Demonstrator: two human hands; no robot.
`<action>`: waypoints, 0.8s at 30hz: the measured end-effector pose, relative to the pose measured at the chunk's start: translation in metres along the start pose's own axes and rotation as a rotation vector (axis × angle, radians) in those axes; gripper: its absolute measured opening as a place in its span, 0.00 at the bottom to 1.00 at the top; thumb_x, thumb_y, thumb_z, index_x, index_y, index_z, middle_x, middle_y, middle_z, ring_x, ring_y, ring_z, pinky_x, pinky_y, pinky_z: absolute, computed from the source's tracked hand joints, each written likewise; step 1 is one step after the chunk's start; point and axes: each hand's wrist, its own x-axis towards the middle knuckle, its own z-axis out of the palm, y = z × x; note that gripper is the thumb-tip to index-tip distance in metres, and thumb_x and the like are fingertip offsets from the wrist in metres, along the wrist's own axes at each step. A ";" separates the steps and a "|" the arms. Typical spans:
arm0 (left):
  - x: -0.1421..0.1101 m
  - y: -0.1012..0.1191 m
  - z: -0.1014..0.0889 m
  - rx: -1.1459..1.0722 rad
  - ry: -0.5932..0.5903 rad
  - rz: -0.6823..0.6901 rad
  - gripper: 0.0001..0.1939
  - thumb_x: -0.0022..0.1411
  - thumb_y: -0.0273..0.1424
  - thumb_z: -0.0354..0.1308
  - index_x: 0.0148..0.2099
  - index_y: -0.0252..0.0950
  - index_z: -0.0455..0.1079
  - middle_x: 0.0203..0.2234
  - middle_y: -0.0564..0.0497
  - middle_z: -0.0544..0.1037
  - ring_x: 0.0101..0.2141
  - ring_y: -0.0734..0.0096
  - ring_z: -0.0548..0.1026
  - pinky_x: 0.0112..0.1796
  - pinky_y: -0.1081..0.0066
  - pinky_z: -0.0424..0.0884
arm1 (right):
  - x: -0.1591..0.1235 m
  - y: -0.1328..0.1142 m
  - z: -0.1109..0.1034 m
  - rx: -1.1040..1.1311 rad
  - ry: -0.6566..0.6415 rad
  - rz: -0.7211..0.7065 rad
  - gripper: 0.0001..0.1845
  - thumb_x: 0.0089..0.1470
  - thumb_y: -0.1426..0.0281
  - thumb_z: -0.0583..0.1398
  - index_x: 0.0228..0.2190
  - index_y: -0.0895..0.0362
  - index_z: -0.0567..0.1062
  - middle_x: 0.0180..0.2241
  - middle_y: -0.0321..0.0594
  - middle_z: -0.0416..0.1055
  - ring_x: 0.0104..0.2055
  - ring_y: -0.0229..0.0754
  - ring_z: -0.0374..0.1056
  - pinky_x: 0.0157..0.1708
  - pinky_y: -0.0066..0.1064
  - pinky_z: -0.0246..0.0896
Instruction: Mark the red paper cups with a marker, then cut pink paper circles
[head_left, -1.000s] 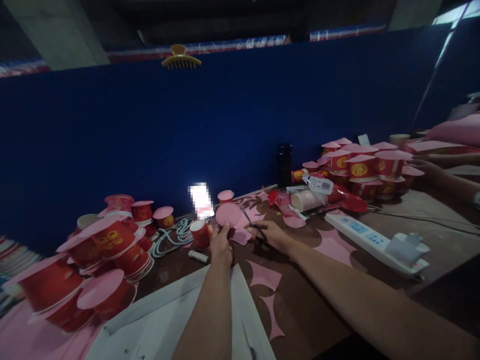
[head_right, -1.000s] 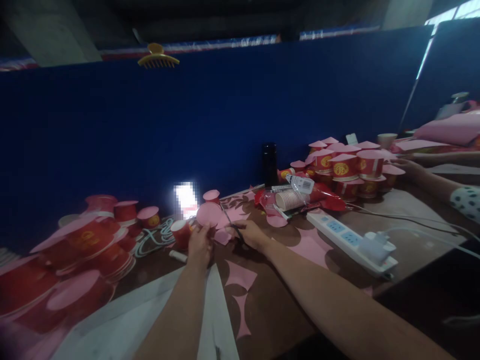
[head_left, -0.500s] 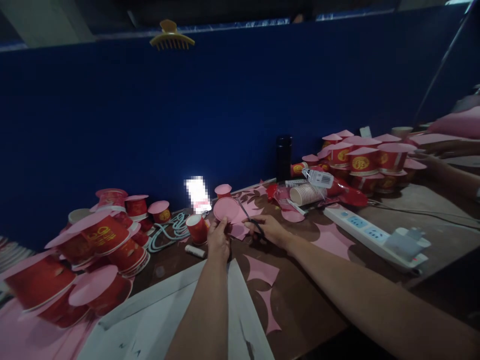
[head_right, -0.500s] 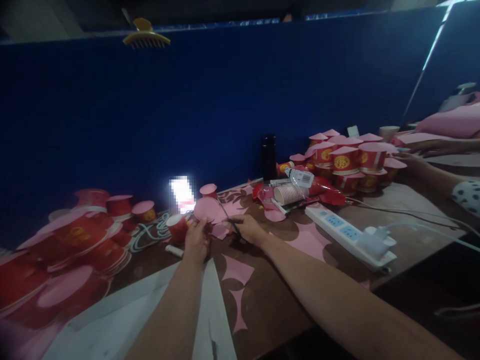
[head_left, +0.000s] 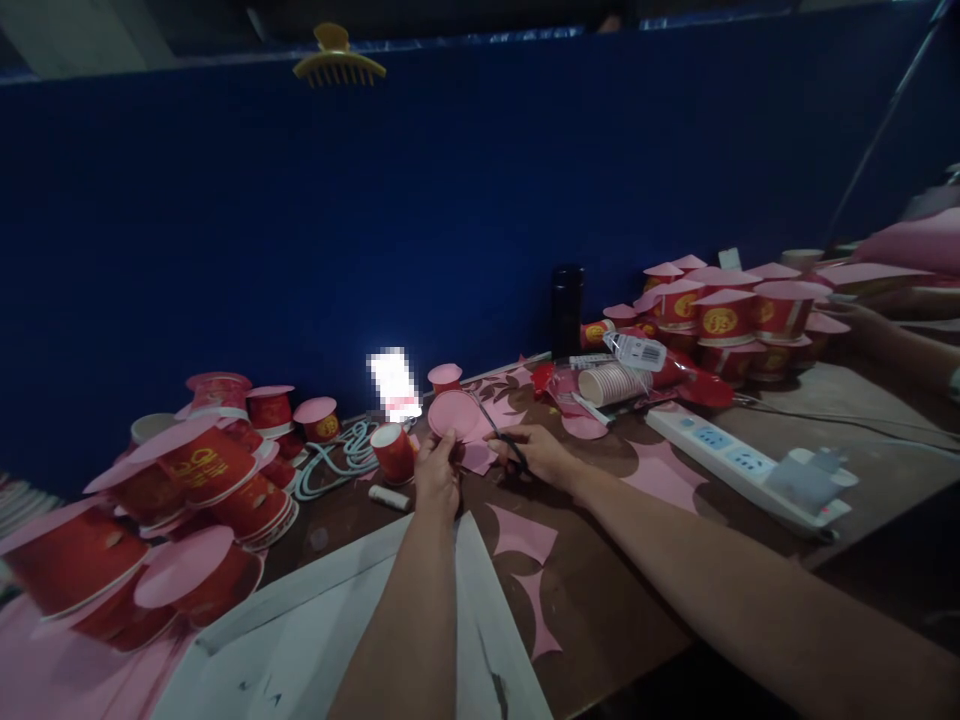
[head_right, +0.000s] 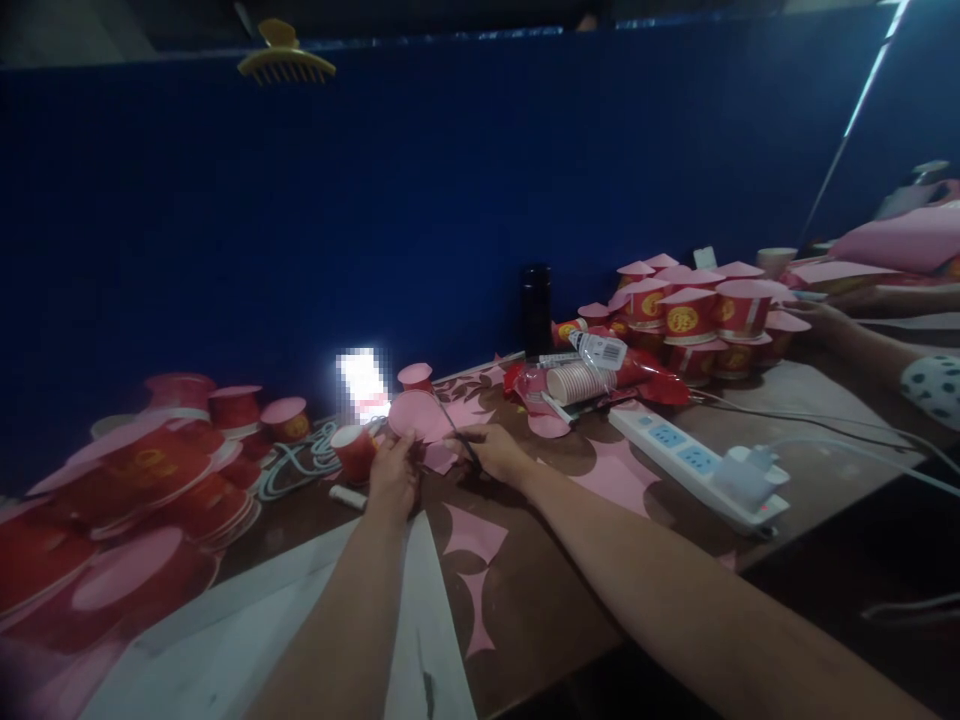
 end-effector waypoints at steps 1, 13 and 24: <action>0.000 0.000 0.000 0.001 0.003 -0.001 0.17 0.41 0.28 0.68 0.36 0.34 0.69 0.26 0.54 0.74 0.24 0.80 0.72 0.28 0.78 0.67 | 0.000 0.000 0.000 0.009 -0.004 0.001 0.26 0.41 0.57 0.65 0.40 0.61 0.76 0.19 0.32 0.66 0.19 0.30 0.61 0.16 0.20 0.52; -0.001 0.000 0.000 0.004 -0.011 -0.020 0.16 0.43 0.26 0.67 0.37 0.34 0.69 0.27 0.54 0.74 0.24 0.81 0.72 0.28 0.79 0.68 | 0.000 -0.002 0.000 -0.014 0.014 0.035 0.27 0.42 0.56 0.66 0.41 0.59 0.76 0.20 0.33 0.67 0.18 0.31 0.61 0.13 0.20 0.50; 0.000 -0.001 -0.001 -0.001 -0.008 -0.028 0.17 0.41 0.27 0.68 0.36 0.34 0.68 0.25 0.55 0.73 0.24 0.81 0.72 0.27 0.79 0.68 | 0.002 0.002 -0.001 -0.026 0.001 -0.003 0.25 0.43 0.56 0.65 0.41 0.59 0.76 0.21 0.34 0.68 0.19 0.31 0.62 0.15 0.20 0.52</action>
